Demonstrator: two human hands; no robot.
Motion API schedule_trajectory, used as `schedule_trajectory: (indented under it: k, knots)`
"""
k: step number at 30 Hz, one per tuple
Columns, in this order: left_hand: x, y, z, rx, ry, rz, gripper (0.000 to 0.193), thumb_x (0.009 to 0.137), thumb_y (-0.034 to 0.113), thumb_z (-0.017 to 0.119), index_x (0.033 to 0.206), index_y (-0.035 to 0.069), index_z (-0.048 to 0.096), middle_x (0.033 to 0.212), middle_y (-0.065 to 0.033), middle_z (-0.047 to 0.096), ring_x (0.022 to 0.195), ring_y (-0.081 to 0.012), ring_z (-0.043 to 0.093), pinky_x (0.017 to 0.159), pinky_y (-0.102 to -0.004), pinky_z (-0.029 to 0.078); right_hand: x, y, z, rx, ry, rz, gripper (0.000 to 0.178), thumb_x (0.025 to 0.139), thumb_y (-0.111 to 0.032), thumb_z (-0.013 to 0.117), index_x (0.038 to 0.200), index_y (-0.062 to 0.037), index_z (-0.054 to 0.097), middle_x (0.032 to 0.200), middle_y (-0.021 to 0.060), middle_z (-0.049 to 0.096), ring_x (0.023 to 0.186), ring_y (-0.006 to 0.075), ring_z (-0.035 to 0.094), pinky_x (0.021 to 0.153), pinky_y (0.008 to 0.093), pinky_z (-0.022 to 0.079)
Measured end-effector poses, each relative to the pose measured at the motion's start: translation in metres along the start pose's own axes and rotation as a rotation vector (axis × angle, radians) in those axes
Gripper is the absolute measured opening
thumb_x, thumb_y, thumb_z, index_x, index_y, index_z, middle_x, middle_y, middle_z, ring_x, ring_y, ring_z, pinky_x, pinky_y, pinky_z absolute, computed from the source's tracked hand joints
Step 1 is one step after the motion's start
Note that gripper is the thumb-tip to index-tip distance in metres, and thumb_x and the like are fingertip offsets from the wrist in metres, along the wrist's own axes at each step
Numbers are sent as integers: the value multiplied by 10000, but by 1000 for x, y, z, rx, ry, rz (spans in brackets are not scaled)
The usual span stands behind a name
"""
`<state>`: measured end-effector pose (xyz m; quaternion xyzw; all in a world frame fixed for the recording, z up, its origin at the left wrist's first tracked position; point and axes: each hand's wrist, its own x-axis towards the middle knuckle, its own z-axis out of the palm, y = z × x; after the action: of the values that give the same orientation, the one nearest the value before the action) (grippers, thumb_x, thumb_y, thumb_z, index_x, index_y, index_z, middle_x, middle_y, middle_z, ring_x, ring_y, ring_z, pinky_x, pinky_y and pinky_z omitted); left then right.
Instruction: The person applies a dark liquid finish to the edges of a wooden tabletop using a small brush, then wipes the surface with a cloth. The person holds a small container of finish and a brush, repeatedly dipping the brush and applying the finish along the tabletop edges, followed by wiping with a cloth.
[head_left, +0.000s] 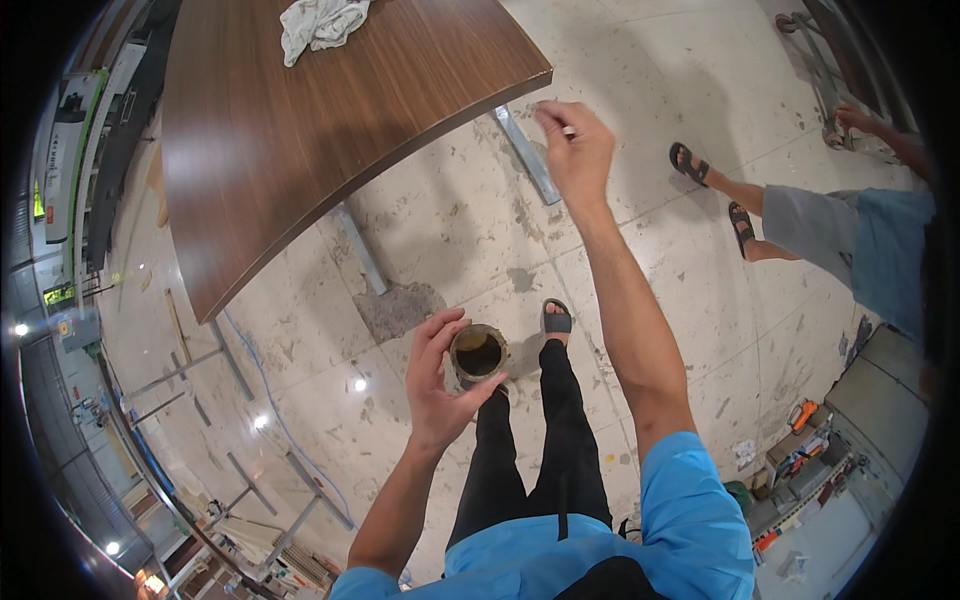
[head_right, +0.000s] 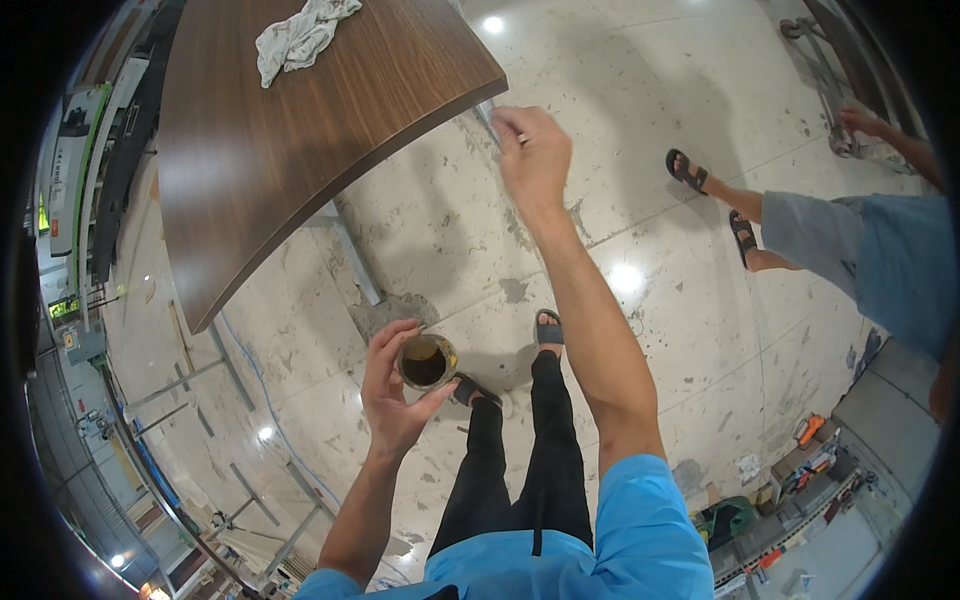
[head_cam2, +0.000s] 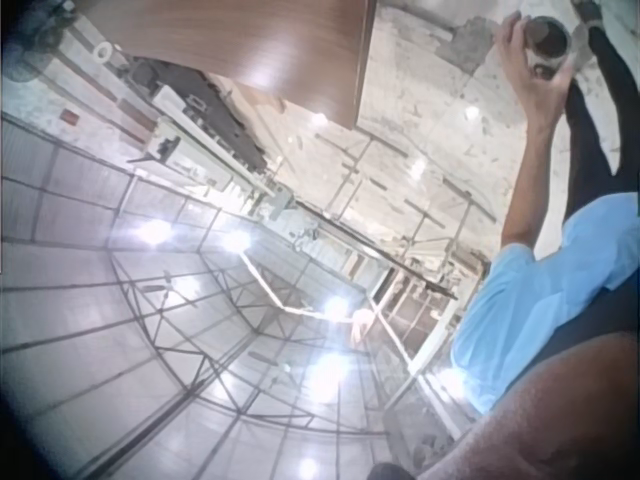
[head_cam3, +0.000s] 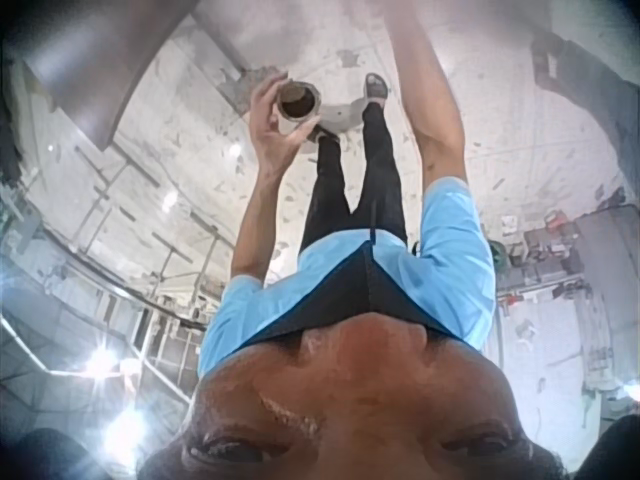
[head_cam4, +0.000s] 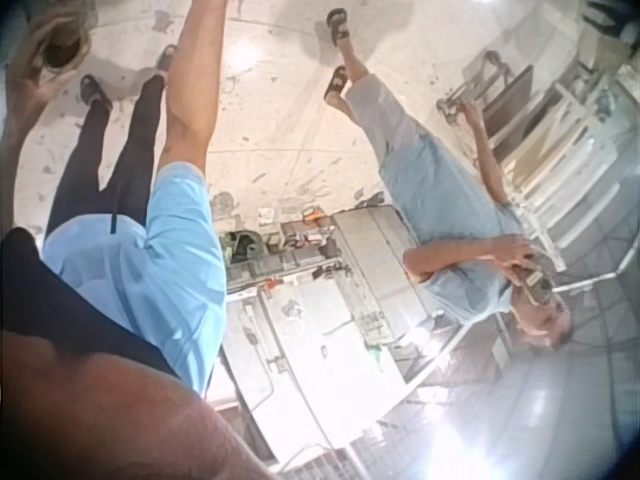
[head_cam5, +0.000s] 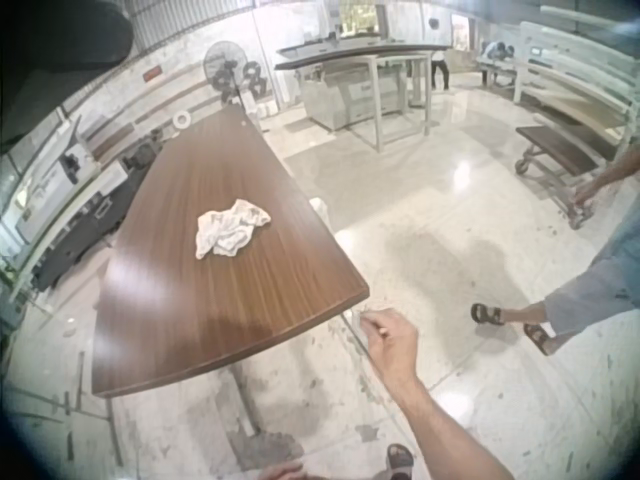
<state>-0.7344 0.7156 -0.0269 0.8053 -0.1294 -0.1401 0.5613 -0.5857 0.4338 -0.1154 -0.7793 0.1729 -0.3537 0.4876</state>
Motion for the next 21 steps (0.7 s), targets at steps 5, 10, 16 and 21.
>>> schedule_trajectory:
  k: [5,10,16,21]
  knots:
    - [-6,-6,-3,1,-17,-28,706,677,55,933,1310,39,620,1398,-149,547,1292,-299,569,1062,-390,505,-8,-2,7,96,105,43,103,883,-15,720,974,-24,768,898,127,738,766,256,700,706,348,546]
    - [-13,-12,-9,38,-60,15,762,696,21,918,1377,16,576,1451,-158,468,1299,-243,540,1077,-383,510,-26,-20,33,47,98,-4,93,875,-7,709,945,-35,764,896,132,730,752,294,685,681,363,543]
    - [-24,-15,-18,20,-32,23,761,698,62,931,1372,16,580,1446,-161,483,1312,-255,528,1087,-385,483,-37,-29,39,131,-108,-32,88,869,-18,714,929,-55,767,852,123,711,748,289,676,679,378,536]
    - [-40,-12,-31,6,-12,13,760,702,81,934,1371,17,580,1442,-160,493,1321,-263,524,1091,-385,472,-45,-33,46,89,53,12,55,867,-47,734,914,-54,763,858,119,710,742,290,666,697,380,529]
